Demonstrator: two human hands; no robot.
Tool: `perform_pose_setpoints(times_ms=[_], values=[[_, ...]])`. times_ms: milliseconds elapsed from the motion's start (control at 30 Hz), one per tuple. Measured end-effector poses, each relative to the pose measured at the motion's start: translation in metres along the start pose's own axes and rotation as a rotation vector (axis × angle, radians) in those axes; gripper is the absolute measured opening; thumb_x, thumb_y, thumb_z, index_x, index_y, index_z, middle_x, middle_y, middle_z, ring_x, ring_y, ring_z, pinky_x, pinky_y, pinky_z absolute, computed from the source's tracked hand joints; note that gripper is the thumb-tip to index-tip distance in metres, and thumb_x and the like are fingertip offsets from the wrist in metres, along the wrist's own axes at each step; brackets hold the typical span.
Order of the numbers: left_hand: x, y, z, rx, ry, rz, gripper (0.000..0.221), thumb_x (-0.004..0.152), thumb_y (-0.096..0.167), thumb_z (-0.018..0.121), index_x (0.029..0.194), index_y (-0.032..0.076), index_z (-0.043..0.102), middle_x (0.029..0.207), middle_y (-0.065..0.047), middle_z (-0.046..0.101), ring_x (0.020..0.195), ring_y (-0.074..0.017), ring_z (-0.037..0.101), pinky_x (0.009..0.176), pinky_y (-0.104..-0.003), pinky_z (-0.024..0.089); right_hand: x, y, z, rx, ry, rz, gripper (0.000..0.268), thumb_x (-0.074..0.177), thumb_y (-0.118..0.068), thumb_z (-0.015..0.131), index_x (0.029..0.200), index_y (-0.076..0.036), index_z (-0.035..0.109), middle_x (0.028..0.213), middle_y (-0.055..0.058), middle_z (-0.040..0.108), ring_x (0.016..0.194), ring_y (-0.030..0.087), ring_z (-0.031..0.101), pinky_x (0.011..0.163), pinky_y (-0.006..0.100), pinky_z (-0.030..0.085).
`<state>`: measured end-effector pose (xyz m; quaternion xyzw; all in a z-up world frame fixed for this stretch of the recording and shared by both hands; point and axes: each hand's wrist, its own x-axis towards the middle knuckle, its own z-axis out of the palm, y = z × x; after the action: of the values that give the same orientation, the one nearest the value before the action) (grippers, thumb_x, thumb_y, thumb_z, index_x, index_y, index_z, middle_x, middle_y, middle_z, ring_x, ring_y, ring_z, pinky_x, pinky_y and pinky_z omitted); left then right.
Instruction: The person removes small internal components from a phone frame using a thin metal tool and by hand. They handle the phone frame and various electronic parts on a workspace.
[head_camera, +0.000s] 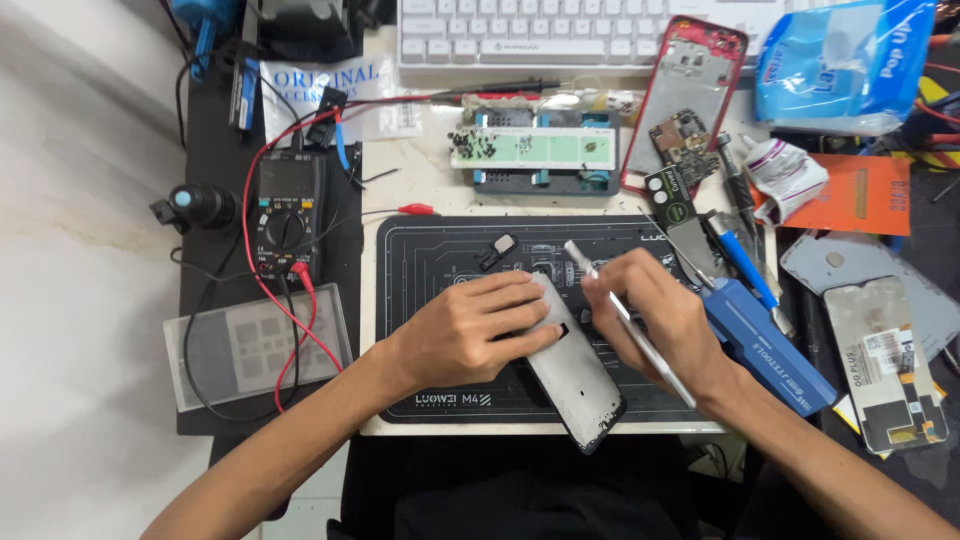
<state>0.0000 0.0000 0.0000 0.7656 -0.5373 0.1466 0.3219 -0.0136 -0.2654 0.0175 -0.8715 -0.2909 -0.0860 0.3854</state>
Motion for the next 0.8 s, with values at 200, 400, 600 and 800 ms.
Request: perform_pose_setpoints(times_ms=[200,400,600,800], values=[[0.026,0.017,-0.023,0.177,-0.035,0.194,0.028,0.087,0.008,0.073,0.114,0.000,0.073,0.117,-0.013,0.069,0.119,-0.0315,0.067,0.112,-0.044,0.053,0.026,-0.026,-0.023,0.243,-0.070,0.390,0.022,0.088,-0.009,0.074,0.109,-0.001,0.069,0.089,0.003,0.072,0.075,0.011,0.069,0.062,0.027,0.056],[0.048,0.020,-0.018,0.362,-0.024,0.251,0.030,0.095,0.014,0.078,0.124,0.011,0.071,0.134,-0.007,0.058,0.137,-0.0280,0.051,0.125,-0.043,0.045,0.032,-0.013,-0.042,0.691,-0.158,0.534,0.019,0.094,-0.014,0.071,0.105,0.001,0.073,0.082,0.003,0.068,0.075,0.009,0.062,0.065,0.024,0.050],[0.062,0.006,-0.002,0.353,0.154,0.123,0.047,0.104,0.017,0.076,0.146,0.027,0.056,0.150,-0.011,0.039,0.147,-0.0315,0.040,0.126,-0.044,0.039,0.025,0.008,-0.046,1.071,0.070,0.742,0.016,0.094,-0.015,0.069,0.103,-0.002,0.068,0.088,0.001,0.069,0.074,0.006,0.062,0.067,0.021,0.051],[0.061,0.006,0.014,0.169,0.259,0.111,0.056,0.102,0.013,0.081,0.142,0.022,0.044,0.161,-0.018,0.029,0.157,-0.0423,0.030,0.134,-0.057,0.033,0.021,0.011,-0.031,1.194,0.073,0.855,0.015,0.097,-0.019,0.068,0.098,-0.004,0.067,0.082,0.001,0.066,0.071,0.006,0.062,0.066,0.022,0.052]])
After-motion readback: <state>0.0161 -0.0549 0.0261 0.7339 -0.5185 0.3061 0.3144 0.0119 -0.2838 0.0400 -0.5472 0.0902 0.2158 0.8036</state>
